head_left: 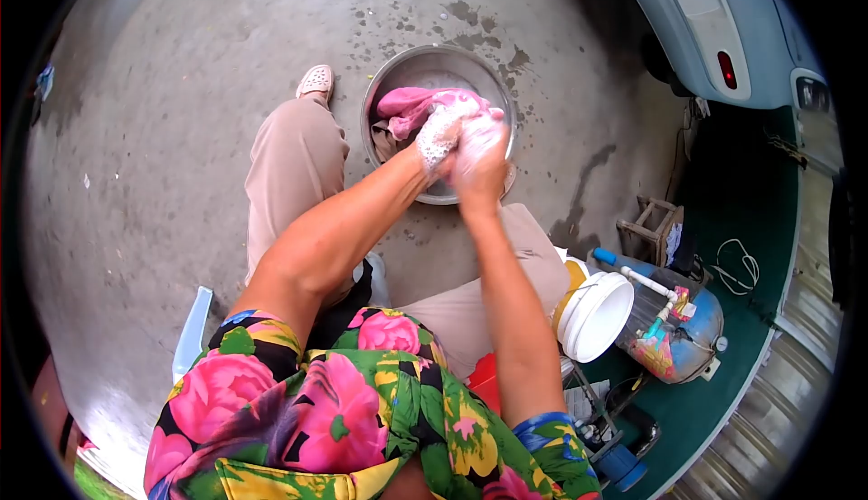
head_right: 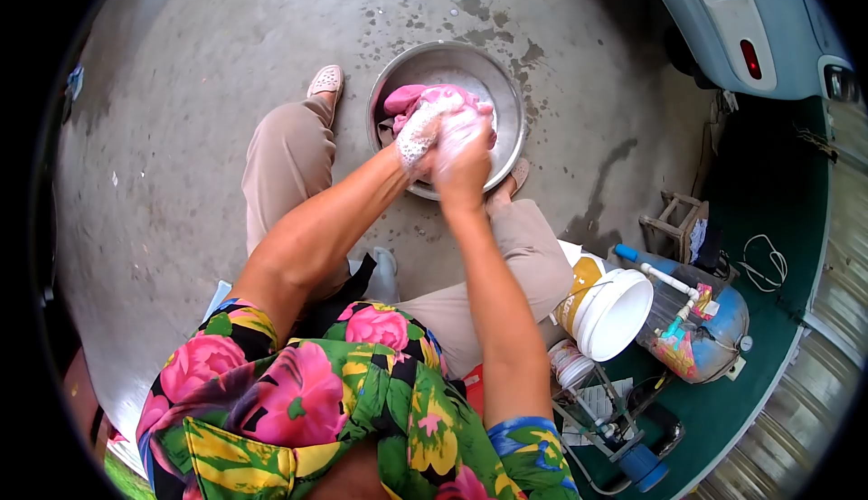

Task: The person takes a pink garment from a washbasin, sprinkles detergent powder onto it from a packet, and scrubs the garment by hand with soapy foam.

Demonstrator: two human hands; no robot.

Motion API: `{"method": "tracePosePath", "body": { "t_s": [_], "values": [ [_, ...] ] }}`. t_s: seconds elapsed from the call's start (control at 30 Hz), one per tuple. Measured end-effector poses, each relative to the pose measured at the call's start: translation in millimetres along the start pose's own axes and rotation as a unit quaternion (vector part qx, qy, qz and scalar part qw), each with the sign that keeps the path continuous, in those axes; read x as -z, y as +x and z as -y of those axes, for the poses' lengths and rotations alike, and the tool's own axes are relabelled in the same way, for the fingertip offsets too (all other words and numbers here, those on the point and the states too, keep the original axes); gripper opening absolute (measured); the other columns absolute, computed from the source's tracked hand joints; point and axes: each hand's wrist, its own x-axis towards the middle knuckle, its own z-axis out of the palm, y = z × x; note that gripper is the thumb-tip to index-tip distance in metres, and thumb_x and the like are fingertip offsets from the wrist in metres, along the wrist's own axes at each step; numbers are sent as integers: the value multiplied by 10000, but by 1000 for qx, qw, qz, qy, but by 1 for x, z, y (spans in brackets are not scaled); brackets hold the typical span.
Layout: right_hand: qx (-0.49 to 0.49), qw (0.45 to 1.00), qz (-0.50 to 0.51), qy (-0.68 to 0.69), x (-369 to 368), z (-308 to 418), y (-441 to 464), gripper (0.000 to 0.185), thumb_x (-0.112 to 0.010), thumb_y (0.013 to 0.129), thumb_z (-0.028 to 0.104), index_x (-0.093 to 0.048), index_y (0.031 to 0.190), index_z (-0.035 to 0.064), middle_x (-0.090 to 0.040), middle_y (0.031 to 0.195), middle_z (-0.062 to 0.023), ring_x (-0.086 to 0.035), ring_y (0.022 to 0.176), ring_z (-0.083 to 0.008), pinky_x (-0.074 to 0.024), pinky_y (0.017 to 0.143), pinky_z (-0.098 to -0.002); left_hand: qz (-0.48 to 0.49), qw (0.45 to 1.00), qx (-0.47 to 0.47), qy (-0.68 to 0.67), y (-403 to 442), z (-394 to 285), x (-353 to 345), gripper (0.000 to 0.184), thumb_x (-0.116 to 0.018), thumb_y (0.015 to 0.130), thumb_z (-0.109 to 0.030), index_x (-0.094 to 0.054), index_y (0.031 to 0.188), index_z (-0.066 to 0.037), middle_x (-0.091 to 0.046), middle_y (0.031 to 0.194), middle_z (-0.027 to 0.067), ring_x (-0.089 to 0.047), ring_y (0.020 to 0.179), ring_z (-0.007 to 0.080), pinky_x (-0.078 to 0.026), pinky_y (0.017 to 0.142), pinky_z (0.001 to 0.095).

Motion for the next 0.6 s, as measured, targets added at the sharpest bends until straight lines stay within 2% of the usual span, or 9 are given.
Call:
{"method": "tracePosePath", "body": {
  "t_s": [0.07, 0.2, 0.23, 0.3, 0.33, 0.4, 0.5, 0.57, 0.6],
  "values": [
    [64, 997, -4, 33, -6, 6, -8, 236, -542, 774, 187, -445, 904, 17, -584, 751, -218, -565, 717, -398, -433, 610, -440, -1, 997, 1, -75, 3, 0, 12, 168, -516, 807, -130, -564, 903, 0, -598, 886, 87, -571, 792, 144, -478, 683, 249],
    [-58, 988, -41, -138, 6, -62, 44, 243, -529, 781, 222, -475, 909, 22, -592, 747, -205, -575, 682, -380, -449, 595, -429, -22, 999, 6, 30, -7, 9, -16, 239, -425, 870, -156, -534, 960, 38, -579, 955, 113, -561, 882, 183, -449, 814, 288],
    [-91, 990, -26, -108, 13, -72, 55, 270, -516, 810, 238, -488, 956, 13, -608, 744, -166, -593, 682, -342, -452, 598, -416, -18, 999, 6, 34, -10, 5, -23, 239, -425, 870, -156, -534, 960, 38, -579, 955, 113, -561, 882, 183, -449, 814, 288],
    [-231, 944, 49, 228, 19, -96, 63, 312, -498, 840, 250, -481, 1033, 5, -607, 860, -129, -597, 797, -263, -467, 684, -375, 60, 996, 8, -64, -14, -1, -28, 340, -383, 892, -195, -426, 1120, 54, -464, 1170, 168, -448, 1097, 251, -323, 978, 389],
    [-227, 946, 51, 227, 23, -78, 59, 312, -498, 840, 250, -481, 1033, 5, -607, 860, -129, -597, 797, -263, -467, 684, -375, 46, 993, 19, -105, -13, -3, -31, 388, -346, 905, -227, -378, 1155, 69, -406, 1219, 197, -398, 1144, 288, -258, 1019, 413],
    [-325, 701, 106, 626, 29, -41, 31, 312, -493, 847, 186, -459, 1093, -2, -553, 1010, -98, -555, 899, -196, -448, 797, -324, 36, 988, 30, -150, -12, -6, -32, 401, -345, 906, -240, -372, 1162, 67, -402, 1223, 196, -395, 1147, 290, -259, 1018, 412],
    [-250, 766, 56, 590, 21, -23, 1, 374, -539, 810, 106, -424, 1154, 14, -494, 1096, -86, -513, 971, -194, -412, 872, -304, 40, 982, 35, -183, -7, -11, -21, 446, -382, 893, -316, -414, 1117, 68, -446, 1181, 191, -436, 1103, 298, -310, 986, 415],
    [-243, 824, 9, 511, 21, -20, -15, 377, -590, 748, 25, -489, 1111, 39, -511, 1011, -62, -516, 899, -173, -428, 811, -278, -30, 992, 13, -126, -6, -12, -20, 357, -462, 863, -348, -500, 978, -12, -558, 985, 148, -543, 918, 261, -412, 883, 420],
    [-156, 930, 32, 332, 27, -13, -21, 325, -608, 724, 18, -535, 1039, 51, -510, 966, -55, -507, 859, -161, -431, 768, -268, -43, 992, 26, -115, -6, -15, -18, 323, -514, 836, -360, -521, 910, -45, -579, 860, 116, -564, 830, 245, -459, 806, 407]
  ]
}}
